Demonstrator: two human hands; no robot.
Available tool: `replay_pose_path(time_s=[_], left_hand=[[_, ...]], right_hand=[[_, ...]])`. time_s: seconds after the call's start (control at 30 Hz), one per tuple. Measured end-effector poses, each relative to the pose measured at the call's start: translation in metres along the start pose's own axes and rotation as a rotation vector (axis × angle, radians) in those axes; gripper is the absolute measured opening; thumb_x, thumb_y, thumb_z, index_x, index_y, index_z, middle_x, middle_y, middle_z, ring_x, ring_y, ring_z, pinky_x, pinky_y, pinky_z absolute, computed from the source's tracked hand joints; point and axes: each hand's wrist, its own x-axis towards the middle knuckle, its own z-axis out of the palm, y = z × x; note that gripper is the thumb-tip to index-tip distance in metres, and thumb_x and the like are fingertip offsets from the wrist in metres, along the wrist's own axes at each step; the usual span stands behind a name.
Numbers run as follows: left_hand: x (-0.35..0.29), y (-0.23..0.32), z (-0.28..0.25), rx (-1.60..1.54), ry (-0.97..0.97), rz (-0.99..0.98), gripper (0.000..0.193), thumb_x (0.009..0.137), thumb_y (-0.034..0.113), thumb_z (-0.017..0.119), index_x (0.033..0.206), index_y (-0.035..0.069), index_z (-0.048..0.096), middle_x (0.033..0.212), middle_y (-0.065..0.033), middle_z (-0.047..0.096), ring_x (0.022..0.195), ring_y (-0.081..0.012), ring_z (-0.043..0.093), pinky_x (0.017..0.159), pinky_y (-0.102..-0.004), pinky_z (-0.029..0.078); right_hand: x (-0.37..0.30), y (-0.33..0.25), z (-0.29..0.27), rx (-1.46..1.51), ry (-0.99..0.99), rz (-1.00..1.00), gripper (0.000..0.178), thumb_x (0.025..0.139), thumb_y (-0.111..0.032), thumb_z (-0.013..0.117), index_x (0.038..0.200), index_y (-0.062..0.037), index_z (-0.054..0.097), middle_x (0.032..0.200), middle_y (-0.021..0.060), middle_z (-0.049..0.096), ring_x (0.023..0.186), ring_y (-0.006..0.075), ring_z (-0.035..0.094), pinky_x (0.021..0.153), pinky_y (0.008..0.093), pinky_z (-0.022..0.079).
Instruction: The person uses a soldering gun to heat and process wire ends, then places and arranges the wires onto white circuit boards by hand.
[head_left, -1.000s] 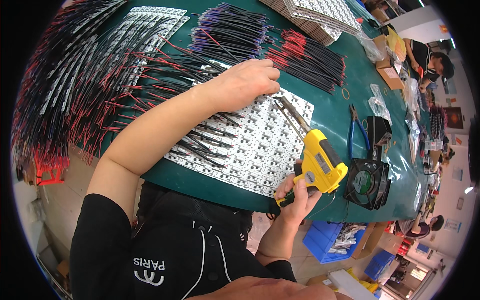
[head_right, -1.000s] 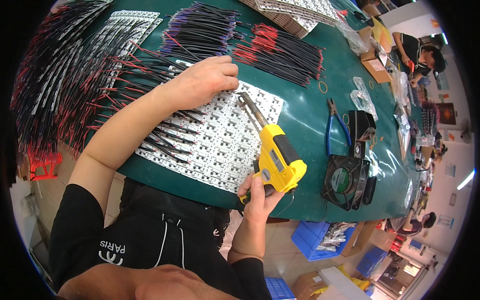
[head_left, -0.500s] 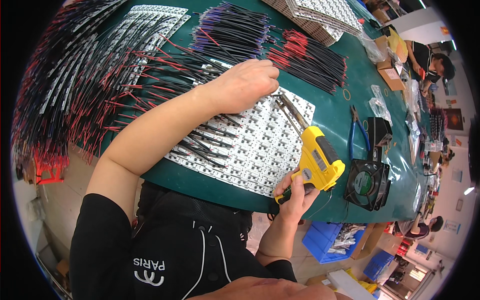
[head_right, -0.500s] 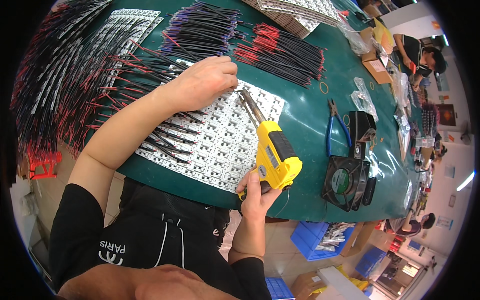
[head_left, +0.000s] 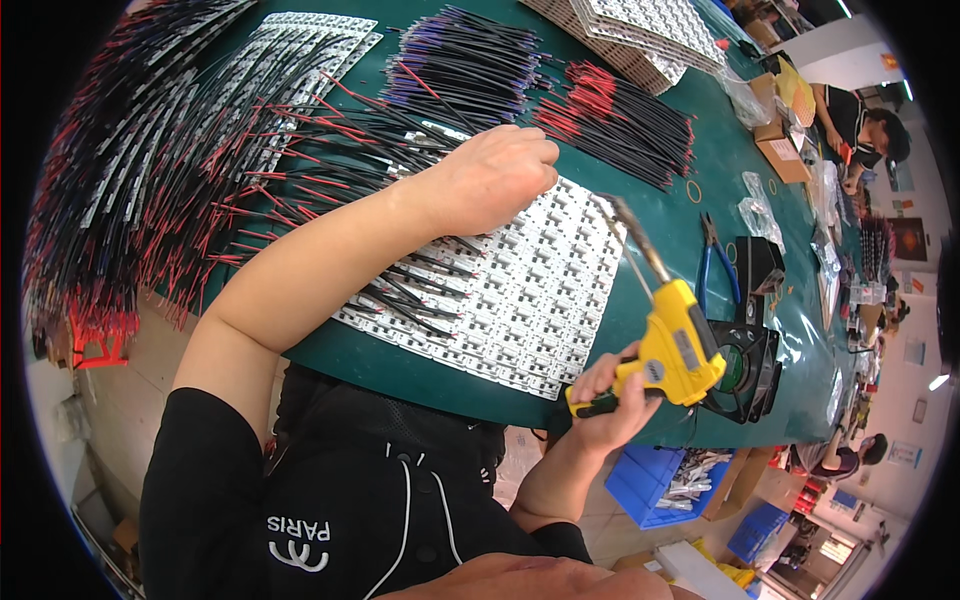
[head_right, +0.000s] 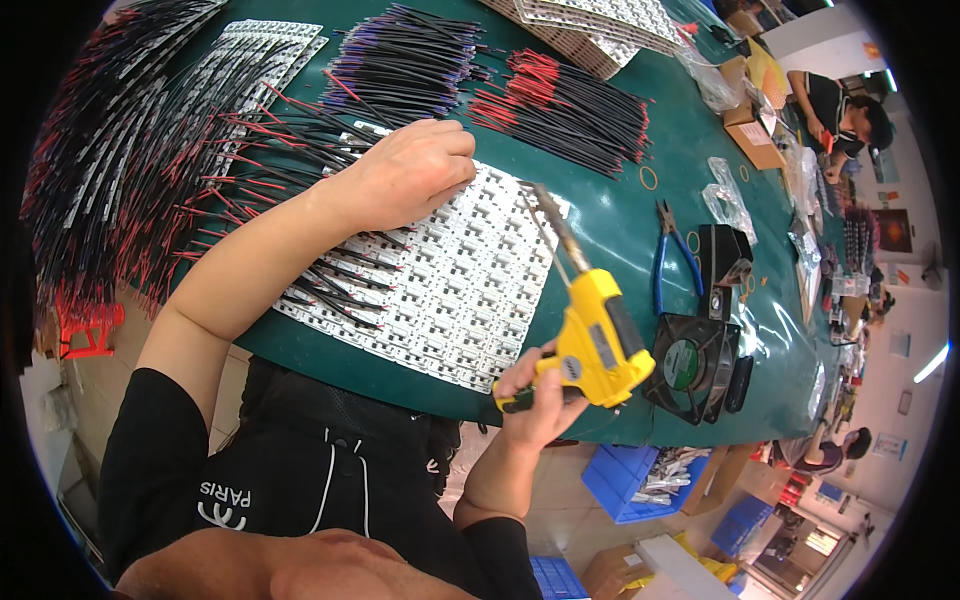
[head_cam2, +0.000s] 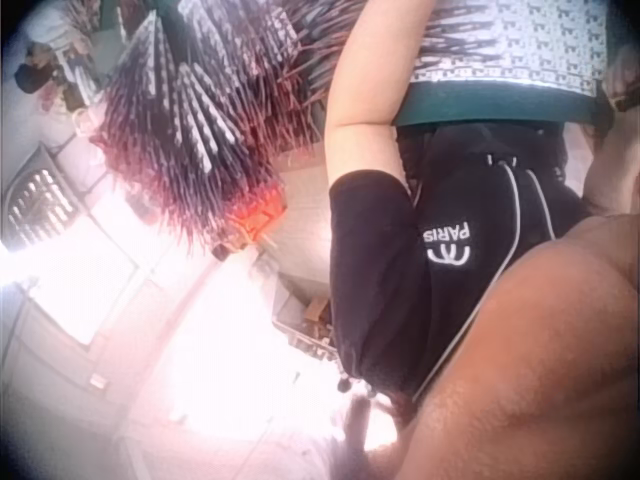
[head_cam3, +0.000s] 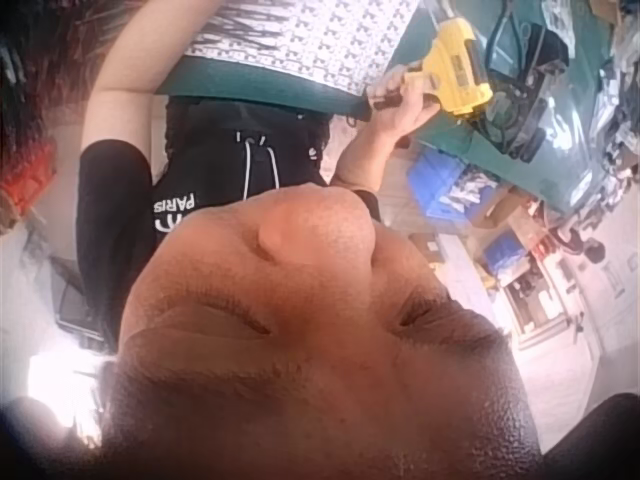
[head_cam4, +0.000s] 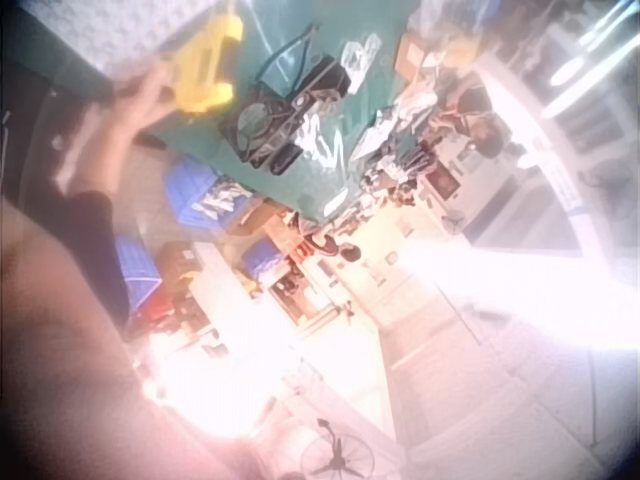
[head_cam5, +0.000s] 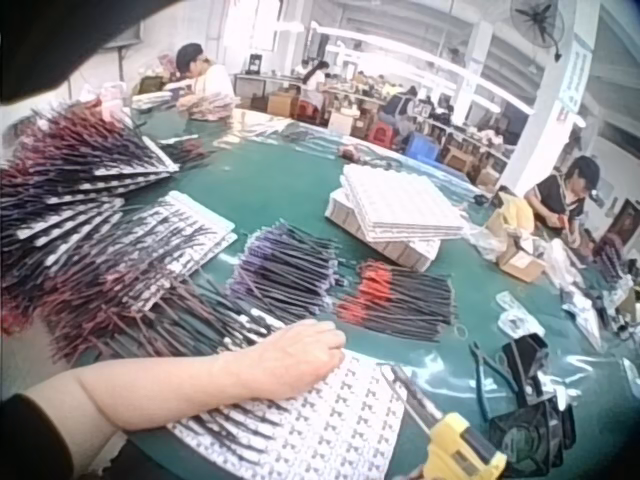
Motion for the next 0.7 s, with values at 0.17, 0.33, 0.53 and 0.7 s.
replay_pose_path(time_s=[0.17, 0.33, 0.53, 0.7], left_hand=[[-0.001, -0.001, 0.0, -0.042, 0.015, -0.026, 0.006, 0.073, 0.007, 0.063, 0.075, 0.003, 0.059, 0.077, -0.0077, 0.051, 0.08, -0.0259, 0.053, 0.072, -0.0359, 0.044], [0.0, -0.002, -0.007, -0.169, 0.0, -0.128, 0.009, 0.075, 0.008, 0.065, 0.081, 0.005, 0.061, 0.079, -0.0083, 0.056, 0.077, -0.0282, 0.057, 0.066, -0.0375, 0.046], [0.001, -0.012, -0.048, -0.074, -0.288, -0.266, 0.008, 0.069, 0.008, 0.067, 0.074, 0.002, 0.064, 0.075, -0.0128, 0.06, 0.073, -0.0306, 0.058, 0.065, -0.0375, 0.046], [0.034, 0.006, -0.099, 0.299, -0.362, -0.353, 0.011, 0.066, 0.008, 0.069, 0.074, 0.001, 0.066, 0.082, -0.0106, 0.066, 0.089, -0.0287, 0.059, 0.075, -0.0375, 0.046]], right_hand=[[0.005, 0.0, -0.036, 0.229, 0.016, -0.051, 0.038, 0.088, -0.028, 0.051, 0.106, 0.0041, 0.041, 0.061, 0.0059, 0.043, 0.043, 0.0121, 0.041, 0.035, 0.023, 0.037], [0.002, 0.005, -0.051, 0.38, 0.078, -0.038, 0.041, 0.091, -0.031, 0.044, 0.111, 0.0042, 0.041, 0.06, 0.0043, 0.041, 0.045, 0.0108, 0.04, 0.034, 0.0225, 0.036], [0.0, 0.004, -0.052, 0.463, 0.104, -0.062, 0.043, 0.093, -0.031, 0.04, 0.116, 0.0047, 0.04, 0.061, 0.0032, 0.039, 0.045, 0.0094, 0.037, 0.033, 0.0218, 0.034], [-0.004, 0.006, -0.053, 0.395, 0.134, -0.178, 0.045, 0.094, -0.032, 0.039, 0.12, 0.0052, 0.039, 0.062, 0.0029, 0.038, 0.045, 0.0091, 0.037, 0.034, 0.0213, 0.035]])
